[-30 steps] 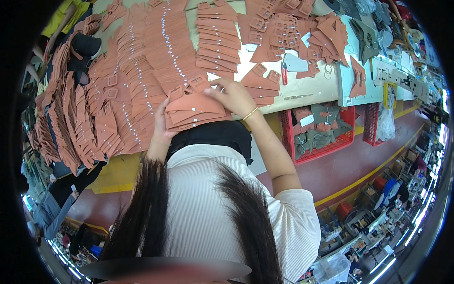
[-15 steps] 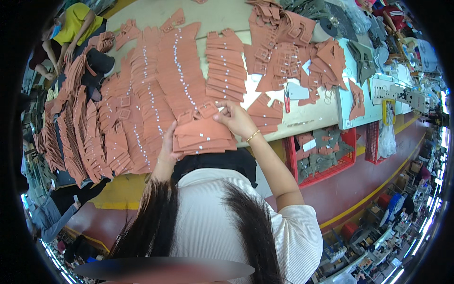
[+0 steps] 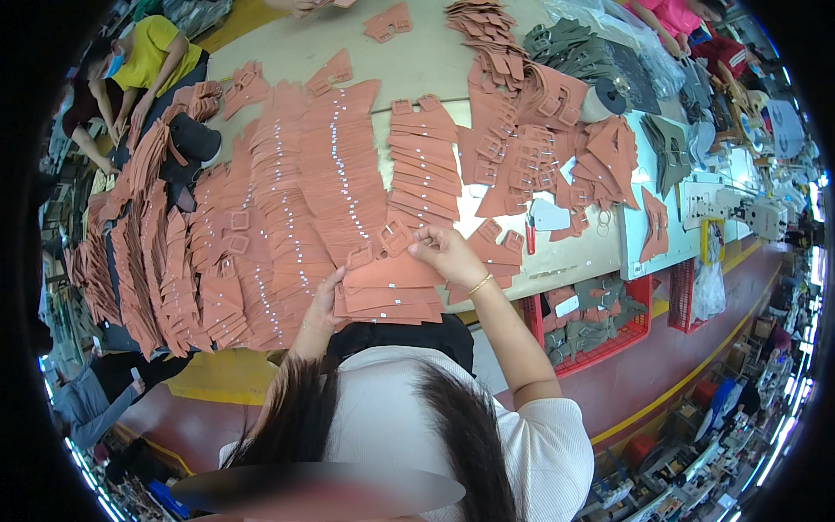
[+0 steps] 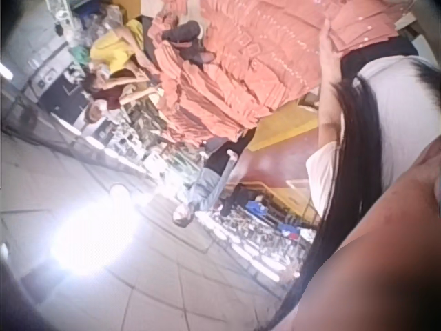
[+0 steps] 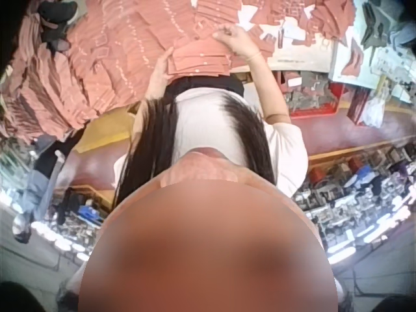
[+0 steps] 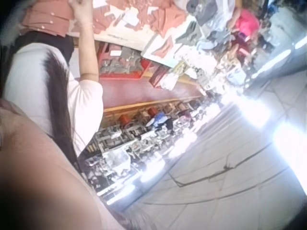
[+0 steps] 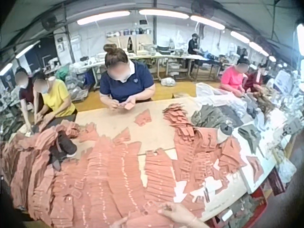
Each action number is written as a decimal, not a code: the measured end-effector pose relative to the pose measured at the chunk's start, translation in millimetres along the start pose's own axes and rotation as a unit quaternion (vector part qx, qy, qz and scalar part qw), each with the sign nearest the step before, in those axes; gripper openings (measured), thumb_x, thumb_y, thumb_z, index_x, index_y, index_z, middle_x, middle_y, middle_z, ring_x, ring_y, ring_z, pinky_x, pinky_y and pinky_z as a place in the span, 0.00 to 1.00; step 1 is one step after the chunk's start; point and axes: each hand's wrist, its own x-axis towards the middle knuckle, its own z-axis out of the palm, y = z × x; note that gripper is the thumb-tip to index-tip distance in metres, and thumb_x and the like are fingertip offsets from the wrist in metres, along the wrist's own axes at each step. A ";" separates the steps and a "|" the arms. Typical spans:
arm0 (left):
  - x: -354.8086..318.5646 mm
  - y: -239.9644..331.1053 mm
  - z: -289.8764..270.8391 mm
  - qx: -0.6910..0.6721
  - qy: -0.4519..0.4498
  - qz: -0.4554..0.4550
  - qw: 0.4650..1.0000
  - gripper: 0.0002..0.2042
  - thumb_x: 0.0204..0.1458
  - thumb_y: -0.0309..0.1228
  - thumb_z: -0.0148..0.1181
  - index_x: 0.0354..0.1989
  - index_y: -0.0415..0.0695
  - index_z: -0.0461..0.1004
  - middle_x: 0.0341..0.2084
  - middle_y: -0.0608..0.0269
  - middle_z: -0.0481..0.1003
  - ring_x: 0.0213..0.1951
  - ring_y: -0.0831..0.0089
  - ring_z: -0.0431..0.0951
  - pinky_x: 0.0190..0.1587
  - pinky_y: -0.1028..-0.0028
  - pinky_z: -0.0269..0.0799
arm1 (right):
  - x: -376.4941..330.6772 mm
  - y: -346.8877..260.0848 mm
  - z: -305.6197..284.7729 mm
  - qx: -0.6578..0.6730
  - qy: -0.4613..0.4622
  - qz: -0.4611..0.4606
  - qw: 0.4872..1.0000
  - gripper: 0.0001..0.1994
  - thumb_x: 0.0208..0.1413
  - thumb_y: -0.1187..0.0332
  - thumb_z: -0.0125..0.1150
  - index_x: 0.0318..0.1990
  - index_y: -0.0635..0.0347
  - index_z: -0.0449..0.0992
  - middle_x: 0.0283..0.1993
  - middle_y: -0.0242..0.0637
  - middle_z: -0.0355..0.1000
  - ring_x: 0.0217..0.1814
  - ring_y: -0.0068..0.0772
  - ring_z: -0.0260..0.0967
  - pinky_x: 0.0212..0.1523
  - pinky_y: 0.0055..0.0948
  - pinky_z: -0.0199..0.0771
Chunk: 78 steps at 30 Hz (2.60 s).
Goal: The person repeatedly picks up small pink fabric pieces from a large pile on a table, aligns them, and places them into neat stacks. The hands work continuously across the table surface, organizing the pieces into multiple rows.
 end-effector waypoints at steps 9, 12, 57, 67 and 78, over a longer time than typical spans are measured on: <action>17.7 20.1 2.0 -0.017 -0.003 -0.031 0.999 0.20 0.51 0.37 0.56 0.51 0.43 0.66 0.48 0.55 0.71 0.50 0.61 0.73 0.53 0.60 0.70 | 108.8 -45.9 -61.8 -0.065 0.092 -0.150 0.982 0.07 0.58 0.70 0.55 0.42 0.59 0.67 0.34 0.22 0.68 0.40 0.14 0.61 0.45 0.18 0.62; 23.8 26.7 -2.2 -0.014 0.021 -0.015 1.000 0.21 0.51 0.37 0.56 0.52 0.43 0.65 0.48 0.54 0.70 0.50 0.61 0.73 0.52 0.60 0.71 | 177.7 -65.0 -90.6 -0.079 0.100 -0.167 0.978 0.09 0.58 0.71 0.55 0.45 0.59 0.67 0.37 0.27 0.71 0.40 0.15 0.64 0.43 0.18 0.64; 68.9 87.9 8.9 0.061 -0.002 0.011 0.998 0.17 0.47 0.29 0.58 0.46 0.47 0.64 0.41 0.63 0.69 0.45 0.70 0.72 0.46 0.67 0.73 | 230.6 -73.3 -80.8 -0.309 0.091 -0.218 0.921 0.12 0.57 0.66 0.56 0.43 0.63 0.68 0.33 0.44 0.70 0.35 0.34 0.68 0.39 0.29 0.69; 70.8 81.9 -7.6 0.160 0.015 -0.017 0.987 0.21 0.43 0.30 0.57 0.49 0.47 0.64 0.44 0.64 0.66 0.47 0.72 0.69 0.52 0.71 0.65 | 367.3 -31.8 -163.2 -0.155 0.157 -0.092 0.971 0.21 0.52 0.65 0.62 0.53 0.60 0.70 0.41 0.42 0.76 0.40 0.36 0.73 0.45 0.32 0.71; 79.5 88.4 9.9 0.065 0.036 -0.020 0.997 0.21 0.48 0.34 0.54 0.52 0.46 0.63 0.45 0.60 0.65 0.45 0.68 0.73 0.45 0.70 0.73 | 298.3 -18.4 -136.9 -0.258 0.208 -0.117 0.936 0.18 0.51 0.59 0.62 0.46 0.59 0.74 0.43 0.43 0.74 0.45 0.37 0.72 0.48 0.34 0.70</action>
